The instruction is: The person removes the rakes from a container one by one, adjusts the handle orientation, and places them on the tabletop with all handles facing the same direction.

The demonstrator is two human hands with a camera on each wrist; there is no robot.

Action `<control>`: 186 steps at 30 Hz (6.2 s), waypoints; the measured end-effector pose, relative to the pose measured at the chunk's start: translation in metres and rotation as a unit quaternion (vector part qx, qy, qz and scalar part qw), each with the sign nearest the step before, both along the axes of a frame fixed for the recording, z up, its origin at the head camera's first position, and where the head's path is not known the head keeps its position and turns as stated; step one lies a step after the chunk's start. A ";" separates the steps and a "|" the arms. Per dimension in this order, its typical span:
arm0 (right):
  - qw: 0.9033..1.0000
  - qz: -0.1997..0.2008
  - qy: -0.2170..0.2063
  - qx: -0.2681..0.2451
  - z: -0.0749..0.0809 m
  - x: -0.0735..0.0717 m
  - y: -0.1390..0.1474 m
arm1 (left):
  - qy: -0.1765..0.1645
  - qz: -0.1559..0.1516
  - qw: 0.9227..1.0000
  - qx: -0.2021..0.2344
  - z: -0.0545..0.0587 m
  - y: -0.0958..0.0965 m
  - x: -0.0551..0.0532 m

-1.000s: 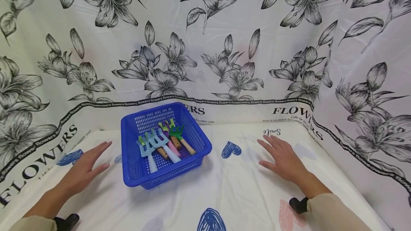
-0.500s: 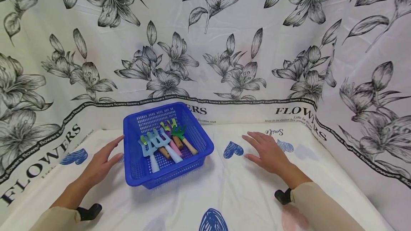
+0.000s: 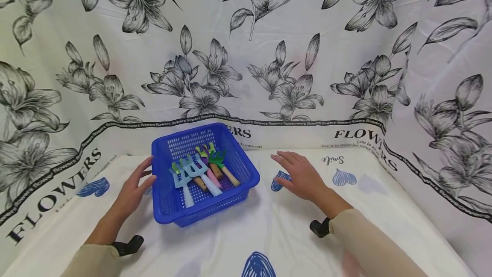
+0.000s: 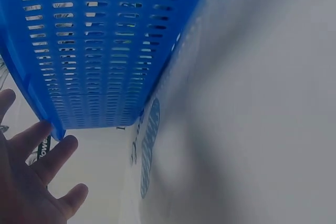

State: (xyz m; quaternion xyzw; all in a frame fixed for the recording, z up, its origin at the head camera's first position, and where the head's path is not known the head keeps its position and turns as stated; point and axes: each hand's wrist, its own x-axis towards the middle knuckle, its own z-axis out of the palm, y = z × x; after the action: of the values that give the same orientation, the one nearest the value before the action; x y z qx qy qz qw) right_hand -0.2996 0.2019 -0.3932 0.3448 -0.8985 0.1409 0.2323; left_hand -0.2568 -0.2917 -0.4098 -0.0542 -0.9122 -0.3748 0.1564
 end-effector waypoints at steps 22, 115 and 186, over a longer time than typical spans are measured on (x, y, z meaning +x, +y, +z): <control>0.983 0.043 -0.107 -0.140 0.024 0.008 -0.093 | -0.054 0.012 0.991 0.121 -0.001 0.015 -0.005; 0.884 0.150 -0.401 -0.187 0.030 -0.021 -0.177 | -0.036 0.023 0.985 0.168 -0.019 0.012 -0.006; 0.836 -0.090 -0.039 -0.540 0.016 -0.006 -0.079 | -0.042 0.023 0.983 0.179 -0.022 0.012 -0.010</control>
State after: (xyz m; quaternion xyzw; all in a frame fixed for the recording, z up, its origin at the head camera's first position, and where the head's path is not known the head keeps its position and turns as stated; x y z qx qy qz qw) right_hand -0.3057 0.1224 -0.3773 0.0761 -0.7153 0.5954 0.3579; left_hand -0.2668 -0.2793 -0.4315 0.0110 -0.8373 -0.5301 0.1336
